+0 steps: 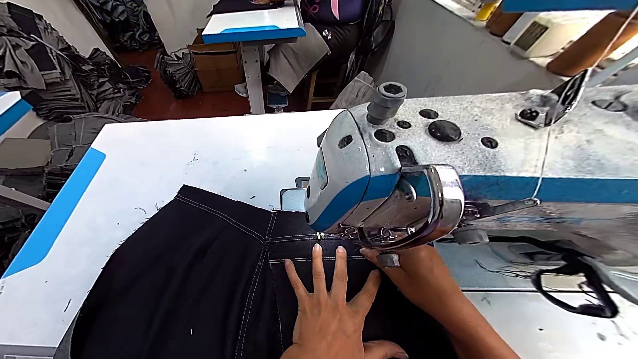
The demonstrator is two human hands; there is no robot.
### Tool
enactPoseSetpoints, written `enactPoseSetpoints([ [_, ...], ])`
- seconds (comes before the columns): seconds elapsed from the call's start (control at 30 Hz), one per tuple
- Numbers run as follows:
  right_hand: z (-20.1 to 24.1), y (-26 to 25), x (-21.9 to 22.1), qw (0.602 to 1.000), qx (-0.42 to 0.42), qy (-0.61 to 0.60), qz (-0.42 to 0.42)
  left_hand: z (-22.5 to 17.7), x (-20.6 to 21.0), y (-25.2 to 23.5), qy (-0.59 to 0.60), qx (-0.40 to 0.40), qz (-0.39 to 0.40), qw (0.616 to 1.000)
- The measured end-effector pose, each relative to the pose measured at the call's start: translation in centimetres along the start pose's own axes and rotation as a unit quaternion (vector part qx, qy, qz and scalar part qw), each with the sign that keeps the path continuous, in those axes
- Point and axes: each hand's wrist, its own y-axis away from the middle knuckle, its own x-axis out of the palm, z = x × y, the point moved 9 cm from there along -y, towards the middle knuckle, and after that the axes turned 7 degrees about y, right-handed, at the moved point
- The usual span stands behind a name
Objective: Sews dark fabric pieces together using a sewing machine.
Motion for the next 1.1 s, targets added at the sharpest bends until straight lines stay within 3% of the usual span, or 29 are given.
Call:
enactPoseSetpoints([
  [0.83,-0.1,0.0,0.1,1.000,-0.011,0.000,0.008,2.2,-0.5,0.3,0.044,0.002,0.022,0.999],
  [1.1,-0.5,0.0,0.3,1.000,0.021,-0.002,0.018,1.1,-0.7,-0.1,0.024,0.033,-0.064,0.997],
])
